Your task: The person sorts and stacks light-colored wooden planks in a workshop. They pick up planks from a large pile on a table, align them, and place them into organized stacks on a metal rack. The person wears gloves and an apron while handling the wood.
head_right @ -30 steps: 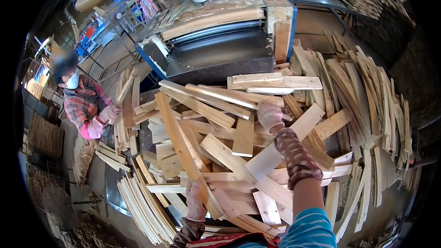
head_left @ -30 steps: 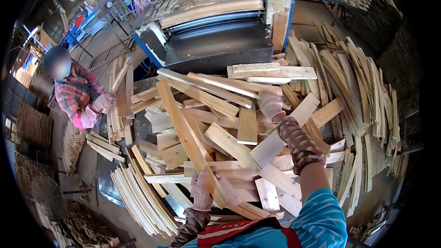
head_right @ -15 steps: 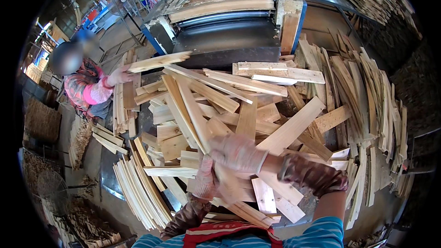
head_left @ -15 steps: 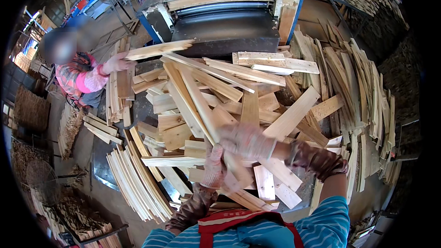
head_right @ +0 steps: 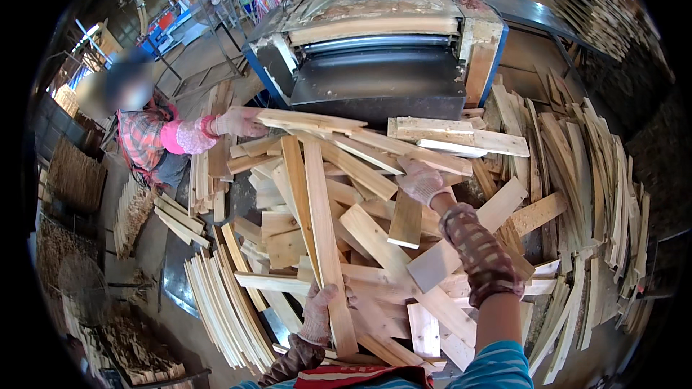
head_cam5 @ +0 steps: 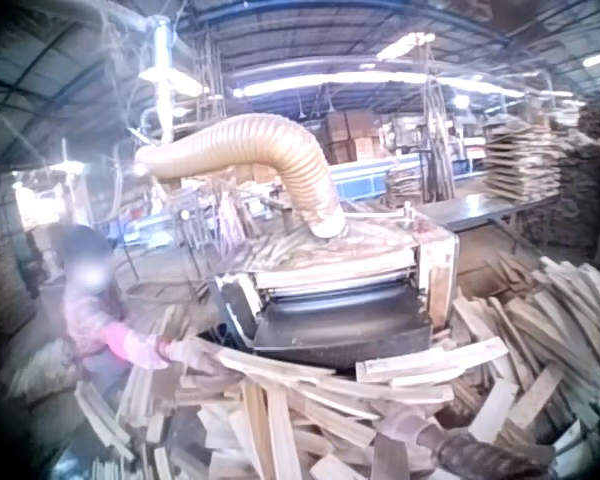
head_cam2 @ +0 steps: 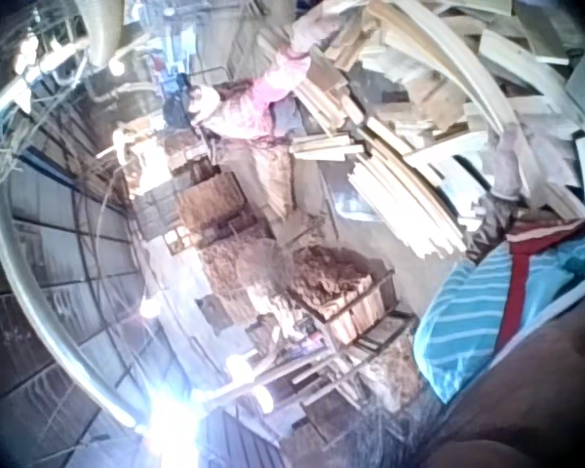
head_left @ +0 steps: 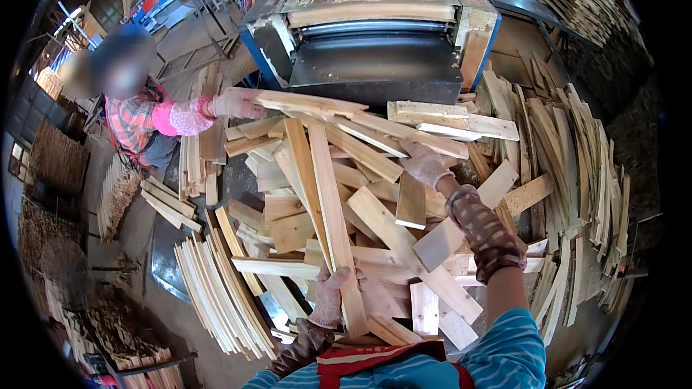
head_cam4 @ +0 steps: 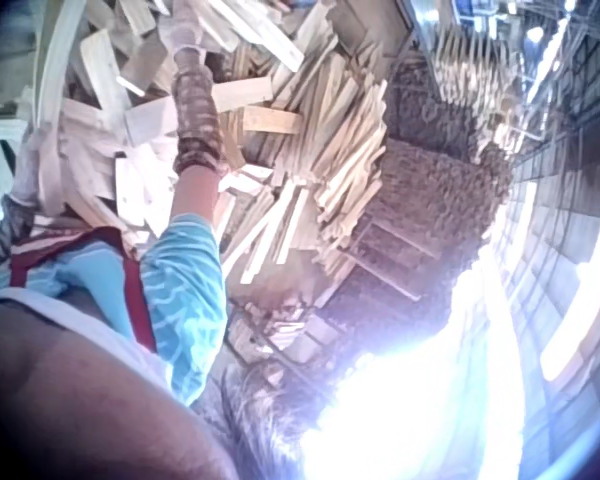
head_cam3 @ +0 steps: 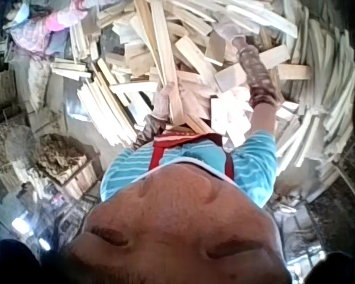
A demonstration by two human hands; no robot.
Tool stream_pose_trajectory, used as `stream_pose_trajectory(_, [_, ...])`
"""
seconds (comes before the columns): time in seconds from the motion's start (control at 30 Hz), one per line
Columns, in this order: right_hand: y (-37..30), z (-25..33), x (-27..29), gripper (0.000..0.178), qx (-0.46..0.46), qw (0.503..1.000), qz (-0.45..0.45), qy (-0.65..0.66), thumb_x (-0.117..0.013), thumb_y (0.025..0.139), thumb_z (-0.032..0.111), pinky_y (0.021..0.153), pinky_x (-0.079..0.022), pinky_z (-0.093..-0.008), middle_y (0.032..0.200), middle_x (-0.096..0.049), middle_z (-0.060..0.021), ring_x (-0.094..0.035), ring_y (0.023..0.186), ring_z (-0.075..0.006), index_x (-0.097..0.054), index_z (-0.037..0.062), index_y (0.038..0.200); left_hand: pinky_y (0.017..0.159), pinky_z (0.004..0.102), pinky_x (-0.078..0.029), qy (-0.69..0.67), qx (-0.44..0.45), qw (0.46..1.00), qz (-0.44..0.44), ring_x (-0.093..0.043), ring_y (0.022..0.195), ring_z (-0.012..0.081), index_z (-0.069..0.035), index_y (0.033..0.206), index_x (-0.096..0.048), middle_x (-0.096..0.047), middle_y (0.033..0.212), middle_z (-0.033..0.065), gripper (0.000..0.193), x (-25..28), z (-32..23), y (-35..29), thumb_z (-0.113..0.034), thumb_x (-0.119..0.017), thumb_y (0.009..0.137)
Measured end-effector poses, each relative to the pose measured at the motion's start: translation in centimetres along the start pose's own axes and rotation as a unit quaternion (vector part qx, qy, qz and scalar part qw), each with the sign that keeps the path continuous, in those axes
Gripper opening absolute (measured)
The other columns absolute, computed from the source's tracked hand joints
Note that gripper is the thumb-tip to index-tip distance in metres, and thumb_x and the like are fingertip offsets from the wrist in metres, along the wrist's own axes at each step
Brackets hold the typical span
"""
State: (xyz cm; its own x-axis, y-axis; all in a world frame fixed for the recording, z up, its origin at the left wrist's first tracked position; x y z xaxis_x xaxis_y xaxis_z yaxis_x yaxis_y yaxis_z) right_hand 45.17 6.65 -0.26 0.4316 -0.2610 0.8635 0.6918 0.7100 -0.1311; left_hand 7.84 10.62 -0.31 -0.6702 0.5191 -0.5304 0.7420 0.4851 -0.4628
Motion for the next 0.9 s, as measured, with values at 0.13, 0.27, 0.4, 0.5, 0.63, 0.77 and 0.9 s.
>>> stream_pose_trajectory(0.13, [-4.3, -2.1, -0.7, 0.046, -0.001, 0.975, 0.126, 0.182, -0.06, 0.088, 0.04, 0.075, -0.054, -0.0348, 0.086, -0.069, -0.0164, -0.067, 0.078, -0.0226, -0.067, 0.0031, 0.114, 0.066, 0.0373, -0.062, -0.037, 0.011, 0.998, 0.042, -0.07, 0.082, 0.0242, -0.003, 0.128, -0.053, -0.066, 0.104, 0.0127, 0.045, -0.9, -0.1, -0.2, -0.023, -0.072, 0.091])
stream_pose_trajectory(0.27, [-14.9, 1.9, 4.4, 0.046, -0.053, 0.94, 0.102, 0.321, -0.06, 0.091, 0.045, 0.069, -0.055, -0.028, 0.085, -0.07, -0.0072, -0.064, 0.073, -0.0143, -0.069, 0.0035, 0.11, 0.067, 0.0367, -0.062, -0.055, 0.001, 0.998, 0.022, -0.07, 0.081, 0.0229, -0.004, 0.127, -0.053, -0.065, 0.103, 0.0114, 0.053, -0.1, 0.3, -1.2, -0.035, -0.075, 0.091])
stream_pose_trajectory(0.4, [-25.6, 4.9, 4.8, 0.059, -0.02, 0.92, 0.071, 0.385, -0.058, 0.098, 0.059, 0.062, -0.055, -0.0279, 0.089, -0.071, -0.0049, -0.066, 0.071, -0.0131, -0.069, 0.0047, 0.117, 0.075, 0.039, -0.062, -0.048, -0.006, 0.997, 0.067, -0.069, 0.086, 0.0222, -0.007, 0.125, -0.052, -0.064, 0.102, 0.0102, 0.05, -0.7, 2.0, -1.9, -0.039, -0.073, 0.093])
stream_pose_trajectory(0.5, [-31.8, 11.6, 2.0, 0.04, 0.194, 0.965, -0.053, 0.168, -0.061, 0.099, 0.034, 0.05, -0.051, -0.0354, 0.08, -0.068, -0.0092, -0.065, 0.058, -0.0221, -0.061, 0.0077, 0.129, 0.08, 0.0438, -0.062, 0.002, -0.038, 0.999, 0.037, -0.069, 0.087, 0.0236, -0.004, 0.121, -0.056, -0.065, 0.1, 0.0111, 0.057, -2.4, 2.5, -2.9, -0.049, -0.073, 0.09])
stream_pose_trajectory(0.63, [-33.6, 18.5, -2.4, 0.045, 0.229, 0.964, 0.127, 0.037, -0.051, 0.1, 0.046, 0.063, -0.055, -0.046, 0.081, -0.068, -0.015, -0.068, 0.068, -0.0346, -0.051, 0.0153, 0.134, 0.079, 0.0419, -0.062, -0.041, 0.063, 0.995, 0.059, -0.068, 0.088, 0.023, -0.003, 0.121, -0.057, -0.065, 0.101, 0.0108, 0.052, -2.8, 3.1, -4.5, -0.041, -0.073, 0.091])
stream_pose_trajectory(0.77, [-25.4, 11.8, 1.6, 0.039, 0.082, 0.989, 0.053, 0.114, -0.06, 0.096, 0.044, 0.071, -0.058, -0.0418, 0.1, -0.072, -0.018, -0.071, 0.089, -0.032, -0.066, 0.0143, 0.121, 0.075, 0.0384, -0.061, 0.015, -0.011, 0.998, 0.056, -0.067, 0.085, 0.0227, -0.002, 0.124, -0.054, -0.063, 0.099, 0.0105, 0.055, -1.7, 0.1, -6.1, -0.033, -0.075, 0.084])
stream_pose_trajectory(0.9, [-13.5, 1.7, 4.0, 0.038, -0.023, 0.994, -0.102, -0.042, -0.059, 0.094, 0.038, 0.08, -0.056, -0.0445, 0.11, -0.069, -0.0186, -0.069, 0.098, -0.0326, -0.063, 0.0115, 0.121, 0.076, 0.0401, -0.061, 0.049, -0.07, 0.996, 0.011, -0.067, 0.084, 0.0224, -0.002, 0.127, -0.049, -0.062, 0.098, 0.011, 0.064, 0.8, -0.9, -7.0, -0.035, -0.078, 0.08])
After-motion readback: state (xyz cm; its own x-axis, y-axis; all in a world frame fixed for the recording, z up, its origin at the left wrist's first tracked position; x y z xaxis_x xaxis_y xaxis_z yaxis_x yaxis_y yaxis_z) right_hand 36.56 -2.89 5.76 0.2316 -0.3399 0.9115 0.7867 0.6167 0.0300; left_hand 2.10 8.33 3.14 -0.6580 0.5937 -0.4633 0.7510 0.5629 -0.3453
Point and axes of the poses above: each hand's wrist, its own y-axis towards the middle knuckle, its own x-axis out of the back of the hand, z = x × y, the point moved 10 cm from there along y, towards the middle knuckle
